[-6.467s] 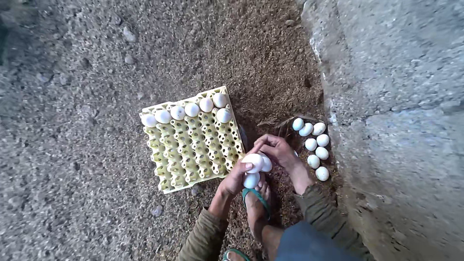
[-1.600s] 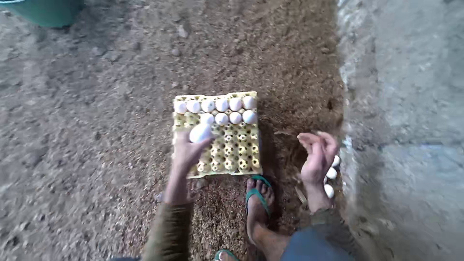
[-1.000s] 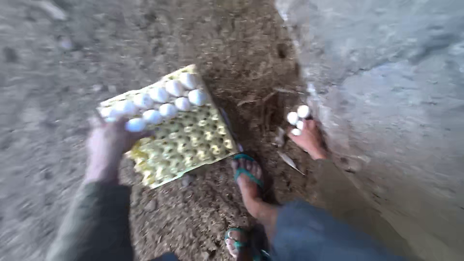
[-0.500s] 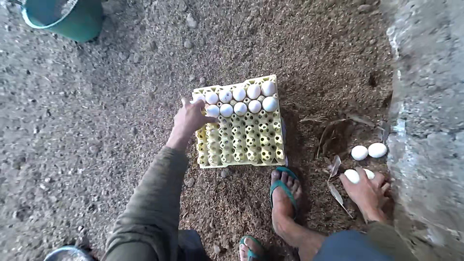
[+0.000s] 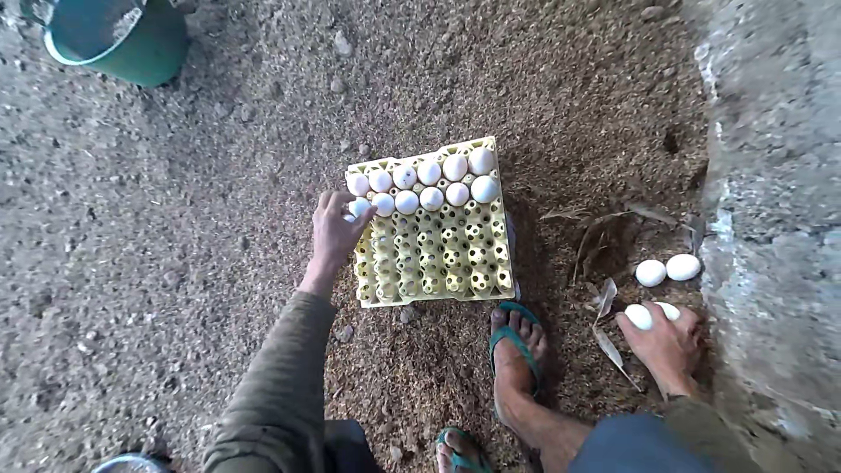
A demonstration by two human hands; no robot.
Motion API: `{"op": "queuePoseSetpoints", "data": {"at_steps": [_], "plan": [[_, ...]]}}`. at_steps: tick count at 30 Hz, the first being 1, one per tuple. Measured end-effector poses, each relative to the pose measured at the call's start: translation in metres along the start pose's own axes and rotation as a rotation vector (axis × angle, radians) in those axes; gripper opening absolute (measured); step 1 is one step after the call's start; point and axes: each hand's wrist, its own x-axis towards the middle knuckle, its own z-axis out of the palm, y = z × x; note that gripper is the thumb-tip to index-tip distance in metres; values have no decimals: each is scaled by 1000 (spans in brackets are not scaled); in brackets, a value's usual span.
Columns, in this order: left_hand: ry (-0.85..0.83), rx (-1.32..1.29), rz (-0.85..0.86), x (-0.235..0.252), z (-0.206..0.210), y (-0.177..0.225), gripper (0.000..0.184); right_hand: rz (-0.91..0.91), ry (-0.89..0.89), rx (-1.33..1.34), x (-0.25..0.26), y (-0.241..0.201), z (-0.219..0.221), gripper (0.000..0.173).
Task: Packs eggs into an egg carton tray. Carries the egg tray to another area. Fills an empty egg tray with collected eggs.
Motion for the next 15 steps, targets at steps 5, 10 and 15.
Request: {"op": "queuePoseSetpoints", "data": {"at_steps": [5,10,15], "plan": [[375,-246,184,-12,40,-7,19,-39,137,109,-3,3,-7,60],[393,-236,130,-22,55,-5,17,116,165,583,-2,-6,-38,62],[216,-136,44,-32,53,-13,20,150,-153,1597,18,-32,-61,61]]}}
